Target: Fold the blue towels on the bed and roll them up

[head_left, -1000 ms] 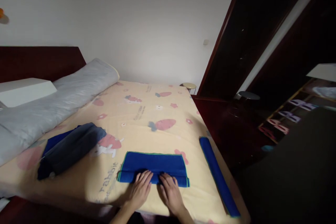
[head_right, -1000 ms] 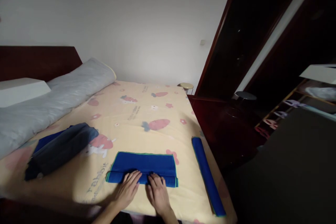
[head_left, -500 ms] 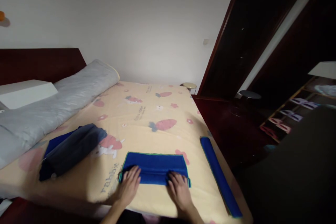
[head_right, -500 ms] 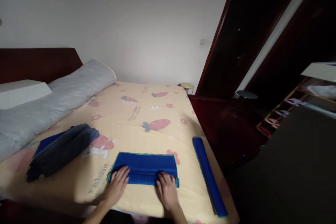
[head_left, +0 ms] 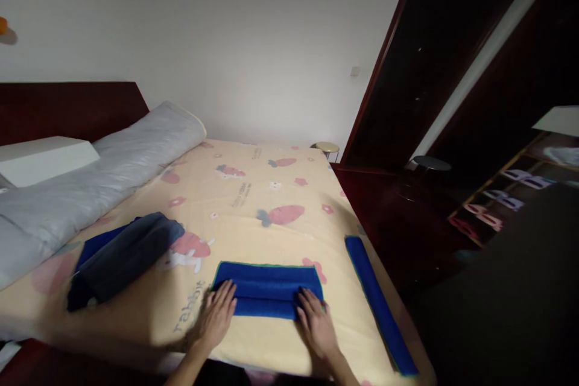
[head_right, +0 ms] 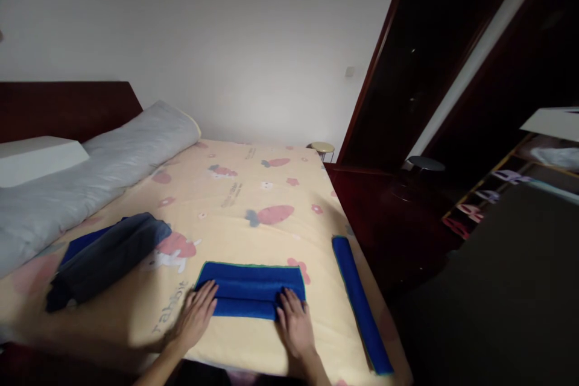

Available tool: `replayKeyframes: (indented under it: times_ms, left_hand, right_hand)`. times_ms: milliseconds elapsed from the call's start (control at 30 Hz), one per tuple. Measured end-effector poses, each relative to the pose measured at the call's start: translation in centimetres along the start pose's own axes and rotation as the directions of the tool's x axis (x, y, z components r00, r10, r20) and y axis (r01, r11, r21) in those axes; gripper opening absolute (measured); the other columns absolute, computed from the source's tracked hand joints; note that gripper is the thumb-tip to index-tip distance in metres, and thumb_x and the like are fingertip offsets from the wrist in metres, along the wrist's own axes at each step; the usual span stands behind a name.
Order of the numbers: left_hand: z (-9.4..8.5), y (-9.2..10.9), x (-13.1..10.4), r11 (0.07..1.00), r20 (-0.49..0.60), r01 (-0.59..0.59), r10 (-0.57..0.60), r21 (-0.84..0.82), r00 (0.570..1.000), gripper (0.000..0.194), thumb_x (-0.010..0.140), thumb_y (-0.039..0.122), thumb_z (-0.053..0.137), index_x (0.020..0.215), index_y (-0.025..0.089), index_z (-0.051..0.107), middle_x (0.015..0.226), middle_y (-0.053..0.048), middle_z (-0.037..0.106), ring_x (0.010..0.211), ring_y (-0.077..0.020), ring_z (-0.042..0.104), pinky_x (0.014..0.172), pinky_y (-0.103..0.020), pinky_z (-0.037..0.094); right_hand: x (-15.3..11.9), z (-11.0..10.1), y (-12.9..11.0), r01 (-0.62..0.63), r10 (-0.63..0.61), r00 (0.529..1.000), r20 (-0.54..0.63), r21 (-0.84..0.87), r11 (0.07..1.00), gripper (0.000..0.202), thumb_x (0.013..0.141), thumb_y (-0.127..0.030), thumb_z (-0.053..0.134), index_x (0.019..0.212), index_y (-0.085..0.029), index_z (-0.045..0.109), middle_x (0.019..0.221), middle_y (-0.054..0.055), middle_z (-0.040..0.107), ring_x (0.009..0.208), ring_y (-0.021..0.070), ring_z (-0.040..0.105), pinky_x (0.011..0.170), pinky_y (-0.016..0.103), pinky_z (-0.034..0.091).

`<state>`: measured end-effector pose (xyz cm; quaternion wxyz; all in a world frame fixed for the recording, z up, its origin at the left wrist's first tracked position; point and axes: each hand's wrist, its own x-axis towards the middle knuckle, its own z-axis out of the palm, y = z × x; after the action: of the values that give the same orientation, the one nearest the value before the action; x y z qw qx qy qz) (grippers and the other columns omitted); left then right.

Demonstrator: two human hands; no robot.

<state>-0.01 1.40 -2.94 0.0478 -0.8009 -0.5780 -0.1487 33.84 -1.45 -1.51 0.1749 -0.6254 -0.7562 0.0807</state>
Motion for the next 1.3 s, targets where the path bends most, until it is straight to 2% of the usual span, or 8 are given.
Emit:
replayKeyframes:
  times_ms: [167,433,667,733,900,1033,1167,1300]
  left_hand:
    - [2.2,6.2,3.2,0.962,0.078,-0.251,0.26,-0.106,0.962,0.048,0.101,0.034,0.029,0.148,0.031,0.034,0.15,-0.002,0.047,0.136,-0.0168,0.045,0.108,-0.037,0.039]
    - [-1.2,-9.6,-0.1,0.964,-0.088,0.186,-0.172,0.191,0.981,0.048,0.097,0.034,0.03,0.14,0.023,0.05,0.146,-0.009,0.05,0.138,-0.029,0.041,0.111,-0.055,0.028]
    - [1.3,4.6,4.5,0.964,0.098,-0.267,0.266,0.0,0.959,0.056,0.096,0.022,0.03,0.151,0.028,0.027,0.155,0.0,0.037,0.141,-0.0156,0.036,0.112,-0.037,0.032]
    - [2.2,5.7,5.4,0.972,0.191,-0.23,0.234,-0.043,0.953,0.053,0.097,0.027,0.03,0.15,0.03,0.029,0.155,0.0,0.037,0.141,-0.0164,0.038,0.111,-0.039,0.035]
    - [0.5,-5.4,4.2,0.967,0.121,0.217,-0.233,0.132,0.965,0.049,0.097,0.036,0.029,0.143,0.028,0.045,0.149,-0.007,0.047,0.138,-0.0283,0.042,0.108,-0.056,0.033]
    - [-3.5,-11.7,1.5,0.983,-0.186,0.107,-0.079,0.148,0.979,0.052,0.097,0.037,0.033,0.146,0.023,0.041,0.148,-0.009,0.049,0.139,-0.0269,0.04,0.113,-0.051,0.028]
    - [-5.4,-7.3,-1.3,0.967,-0.099,-0.186,0.205,0.176,0.974,0.057,0.095,0.03,0.04,0.151,0.029,0.027,0.153,-0.002,0.042,0.141,-0.0192,0.038,0.117,-0.039,0.025]
    - [-2.8,-0.4,-3.1,0.938,0.08,-0.307,0.298,0.161,0.951,0.069,0.083,0.009,0.042,0.149,0.029,0.035,0.154,0.0,0.041,0.139,-0.0173,0.041,0.113,-0.034,0.032]
  right_hand:
    - [3.2,2.0,-6.9,0.116,-0.132,0.974,0.184,0.096,0.989,0.045,0.098,-0.033,0.032,0.138,-0.029,0.05,0.149,0.004,0.046,0.138,0.0208,0.042,0.111,0.046,0.032]
    - [0.8,-0.5,6.9,-0.212,0.2,0.974,-0.109,-0.107,0.971,0.051,0.099,-0.044,0.026,0.134,-0.022,0.056,0.144,0.011,0.052,0.137,0.0284,0.043,0.105,0.052,0.037]
    - [5.1,2.8,-6.5,0.106,-0.118,0.987,0.106,0.116,0.988,0.046,0.099,-0.034,0.03,0.14,-0.027,0.049,0.147,0.006,0.048,0.138,0.0212,0.041,0.112,0.044,0.031]
    - [5.9,3.2,-6.9,0.084,-0.098,0.985,0.139,0.103,0.991,0.047,0.097,-0.032,0.034,0.14,-0.026,0.049,0.147,0.006,0.049,0.138,0.0214,0.042,0.112,0.044,0.03]
    - [4.0,-0.2,5.1,-0.234,0.237,0.972,-0.002,-0.154,0.96,0.048,0.096,-0.036,0.03,0.133,-0.023,0.057,0.143,0.011,0.053,0.134,0.0274,0.046,0.103,0.052,0.04]
    - [-0.4,-3.2,12.6,-0.083,0.058,0.991,-0.118,-0.219,0.972,0.046,0.096,-0.036,0.032,0.133,-0.025,0.057,0.137,0.01,0.058,0.13,0.0267,0.051,0.098,0.046,0.044]
    - [-4.1,-3.2,10.8,0.182,-0.195,0.98,-0.045,-0.21,0.961,0.043,0.094,-0.032,0.041,0.135,-0.027,0.054,0.136,0.007,0.06,0.124,0.0239,0.056,0.098,0.04,0.044]
    - [-4.5,-1.1,6.0,0.349,-0.365,0.929,-0.052,-0.199,0.916,0.042,0.089,-0.023,0.048,0.13,-0.025,0.057,0.136,0.007,0.06,0.118,0.0229,0.059,0.095,0.035,0.042]
